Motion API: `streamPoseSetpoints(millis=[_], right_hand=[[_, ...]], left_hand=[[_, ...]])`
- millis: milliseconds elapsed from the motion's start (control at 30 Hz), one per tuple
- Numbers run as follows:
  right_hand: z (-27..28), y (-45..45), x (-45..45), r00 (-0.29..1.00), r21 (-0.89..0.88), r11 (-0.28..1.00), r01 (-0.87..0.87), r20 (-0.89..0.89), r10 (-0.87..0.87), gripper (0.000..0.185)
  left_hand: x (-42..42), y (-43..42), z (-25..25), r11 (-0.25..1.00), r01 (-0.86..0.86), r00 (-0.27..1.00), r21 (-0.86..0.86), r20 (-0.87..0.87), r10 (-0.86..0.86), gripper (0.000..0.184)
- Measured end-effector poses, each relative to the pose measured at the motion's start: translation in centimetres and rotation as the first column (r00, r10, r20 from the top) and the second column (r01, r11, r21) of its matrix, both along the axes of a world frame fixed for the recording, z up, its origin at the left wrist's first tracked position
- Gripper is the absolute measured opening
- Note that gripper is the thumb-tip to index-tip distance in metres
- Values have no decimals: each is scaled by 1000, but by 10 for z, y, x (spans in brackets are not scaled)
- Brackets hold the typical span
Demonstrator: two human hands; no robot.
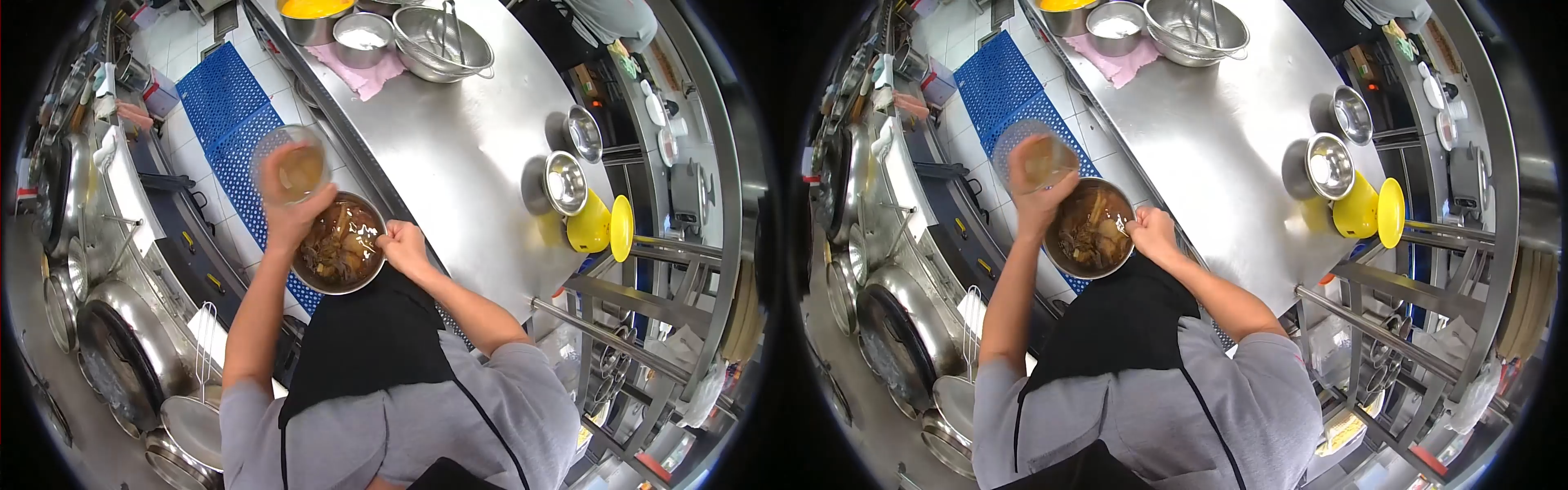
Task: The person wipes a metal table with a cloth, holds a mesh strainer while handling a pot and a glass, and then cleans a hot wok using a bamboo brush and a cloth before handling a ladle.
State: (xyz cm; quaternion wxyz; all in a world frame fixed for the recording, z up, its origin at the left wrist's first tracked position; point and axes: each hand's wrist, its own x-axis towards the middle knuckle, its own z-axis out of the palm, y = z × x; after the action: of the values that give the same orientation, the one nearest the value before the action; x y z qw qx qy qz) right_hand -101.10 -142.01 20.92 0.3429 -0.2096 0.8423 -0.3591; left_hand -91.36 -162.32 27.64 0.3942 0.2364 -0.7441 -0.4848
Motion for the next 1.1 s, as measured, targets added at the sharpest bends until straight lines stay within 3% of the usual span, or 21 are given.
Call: streamPoseSetpoints(millis=[133, 233, 333, 367, 467, 567, 600, 667, 733, 767, 800, 867, 933, 967, 1000, 1100], right_hand=[[-15, 8, 3, 999, -48, 999, 9, -30, -11, 21], [-26, 13, 2, 998, -111, 994, -14, -57, 8, 20], [-26, 16, -5, 998, -171, 984, -46, -48, 38, 19], [-24, 18, -9, 997, -112, 991, -72, 34, 76, 13], [-37, 21, -8, 1000, -297, 955, -21, 5, 23, 11], [-38, 28, -16, 968, -136, 959, -249, -52, 244, 21], [-44, 32, -17, 972, -199, 951, -236, -56, 229, 23], [-60, 37, -15, 967, -343, 906, -246, -31, 251, 28], [-34, 26, -18, 956, -283, 935, -213, 137, 259, 27], [-57, 27, -22, 926, -337, 886, -319, 90, 367, 27], [-67, 33, -21, 939, -280, 913, -297, 86, 332, 27], [-42, 14, -3, 932, -325, 885, -333, -256, 257, 27], [-48, 24, -21, 858, -148, 845, -514, -95, 506, 23], [-62, 33, -28, 876, -206, 862, -463, 41, 480, 16], [-84, 37, -28, 874, -371, 895, -249, 313, 373, 13], [-78, 39, -33, 855, -276, 910, -309, 338, 393, 13]], left_hand=[[-69, 41, -31, 944, 190, 982, 270, -72, -177, 75], [-108, 66, -56, 878, 314, 950, 361, -116, -291, 76], [-136, 89, -69, 910, 310, 950, 277, -55, -307, 76], [-144, 97, -72, 907, 306, 952, 289, -62, -301, 76], [-159, 110, -84, 907, 334, 941, 257, -32, -337, 75], [-165, 115, -80, 887, 351, 923, 300, 48, -381, 80], [-167, 113, -79, 881, 362, 917, 306, 54, -395, 83], [-167, 112, -85, 884, 427, 902, 192, -18, -432, 93], [-141, 103, -59, 934, 355, 933, 36, 50, -356, 99], [-123, 105, -54, 959, 282, 959, 14, 36, -282, 96], [-100, 105, -50, 977, 214, 977, -17, 14, -214, 92], [-49, 109, -39, 991, 52, 998, -127, -21, -55, 81], [11, 129, -28, 990, -123, 992, -70, -11, 123, 45], [46, 142, -22, 989, -144, 989, 21, 41, 143, 30], [81, 158, -22, 984, -137, 986, 110, 108, 125, 26], [169, 228, -29, 917, -184, 959, 354, 268, 89, 22]])
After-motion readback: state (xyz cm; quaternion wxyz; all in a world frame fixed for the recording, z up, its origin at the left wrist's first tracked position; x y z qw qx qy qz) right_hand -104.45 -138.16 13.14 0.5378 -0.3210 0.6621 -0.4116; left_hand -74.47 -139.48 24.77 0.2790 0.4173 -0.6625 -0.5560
